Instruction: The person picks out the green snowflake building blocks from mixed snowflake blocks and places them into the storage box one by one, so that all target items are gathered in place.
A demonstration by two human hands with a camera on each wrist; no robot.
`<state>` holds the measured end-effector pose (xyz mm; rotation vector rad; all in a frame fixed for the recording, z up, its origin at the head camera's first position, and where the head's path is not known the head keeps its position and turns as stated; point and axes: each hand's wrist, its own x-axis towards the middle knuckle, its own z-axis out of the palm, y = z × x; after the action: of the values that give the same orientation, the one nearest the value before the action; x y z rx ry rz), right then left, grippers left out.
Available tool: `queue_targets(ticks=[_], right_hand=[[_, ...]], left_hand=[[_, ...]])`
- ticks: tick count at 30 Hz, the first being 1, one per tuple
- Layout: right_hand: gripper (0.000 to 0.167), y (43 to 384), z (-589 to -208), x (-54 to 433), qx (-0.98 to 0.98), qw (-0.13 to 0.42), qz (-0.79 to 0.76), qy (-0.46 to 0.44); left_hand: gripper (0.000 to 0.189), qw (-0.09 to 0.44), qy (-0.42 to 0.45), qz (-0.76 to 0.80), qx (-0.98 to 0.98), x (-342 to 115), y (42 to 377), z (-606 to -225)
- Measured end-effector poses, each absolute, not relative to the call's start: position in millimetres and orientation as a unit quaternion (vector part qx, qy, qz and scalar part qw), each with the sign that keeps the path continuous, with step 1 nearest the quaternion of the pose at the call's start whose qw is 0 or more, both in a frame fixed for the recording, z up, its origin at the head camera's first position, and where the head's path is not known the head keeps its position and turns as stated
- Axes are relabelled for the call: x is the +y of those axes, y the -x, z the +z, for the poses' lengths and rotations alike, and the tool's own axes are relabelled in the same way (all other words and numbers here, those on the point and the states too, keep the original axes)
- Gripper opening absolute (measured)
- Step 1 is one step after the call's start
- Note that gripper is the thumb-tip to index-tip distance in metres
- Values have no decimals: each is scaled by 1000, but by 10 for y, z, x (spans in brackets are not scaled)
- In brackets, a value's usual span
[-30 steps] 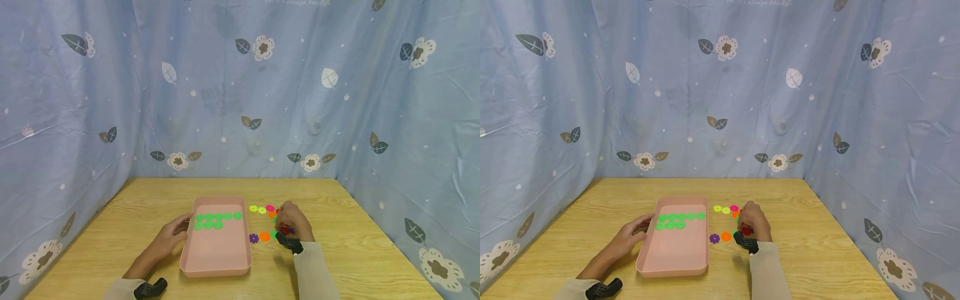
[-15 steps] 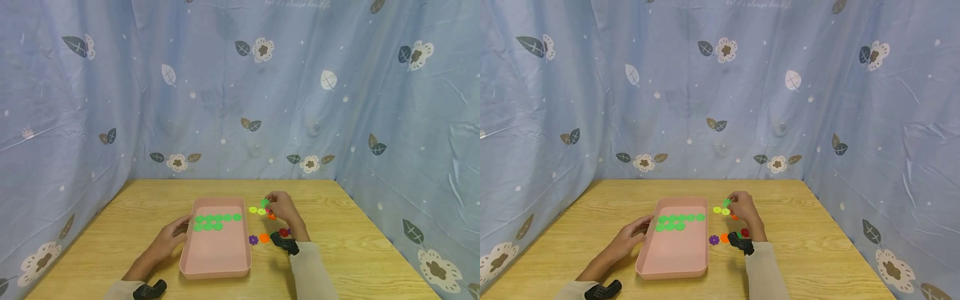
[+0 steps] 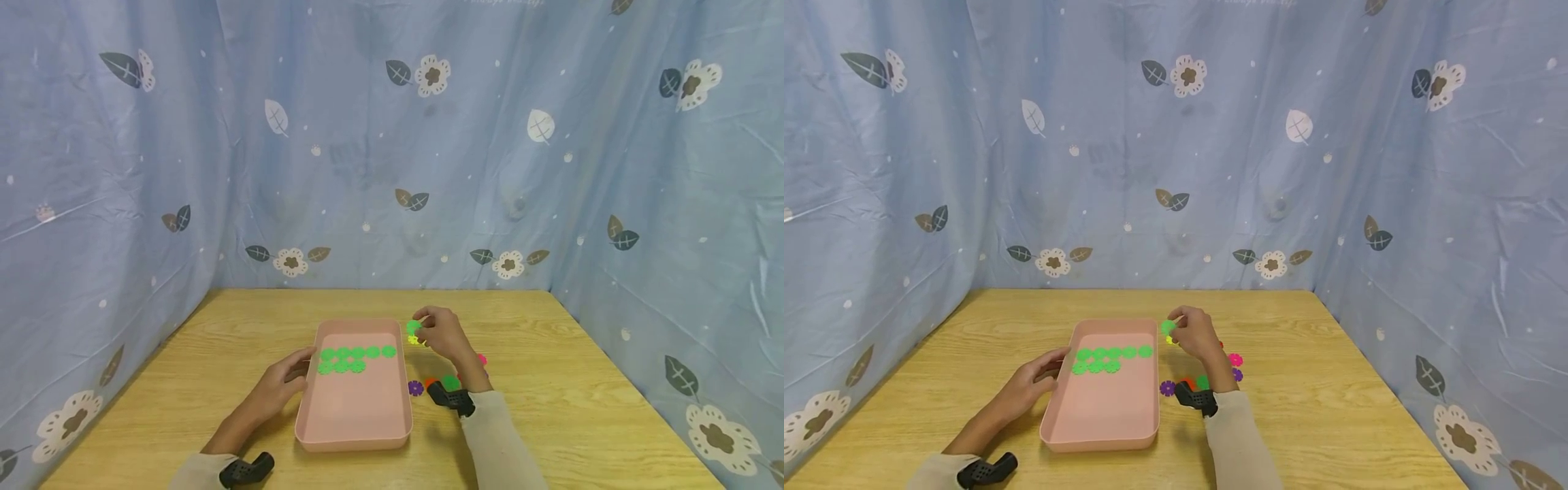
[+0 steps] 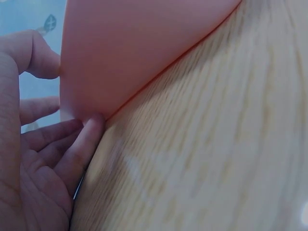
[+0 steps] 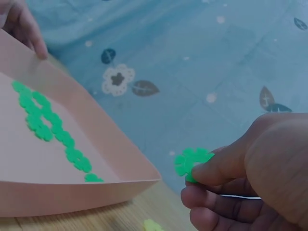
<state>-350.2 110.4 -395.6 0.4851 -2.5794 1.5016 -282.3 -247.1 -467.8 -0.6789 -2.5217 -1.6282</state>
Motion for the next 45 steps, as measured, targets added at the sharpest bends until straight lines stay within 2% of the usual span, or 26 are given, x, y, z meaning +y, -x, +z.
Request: queue_targets(ticks=[4,11,21,37,45], right_hand=[[26,3505,-3927,1052,-845,55,504,-169],[12,3483,-3907,943,-830,63,528,-170],[11,3473,-3952,811,-810,65,560,-163],[19,3416,-4011,589,-800,28,575,-170],[21,3406,-4061,497,-819,30,544,-178]], left_hand=[[62,33,222,-529,-818,-2473,2830,-4660],[62,31,221,-526,-821,-2457,2825,-4640],[63,34,220,-523,-823,-2453,2819,-4641],[63,34,219,-521,-824,-2458,2808,-4648],[62,36,220,-525,-822,-2458,2809,-4664]])
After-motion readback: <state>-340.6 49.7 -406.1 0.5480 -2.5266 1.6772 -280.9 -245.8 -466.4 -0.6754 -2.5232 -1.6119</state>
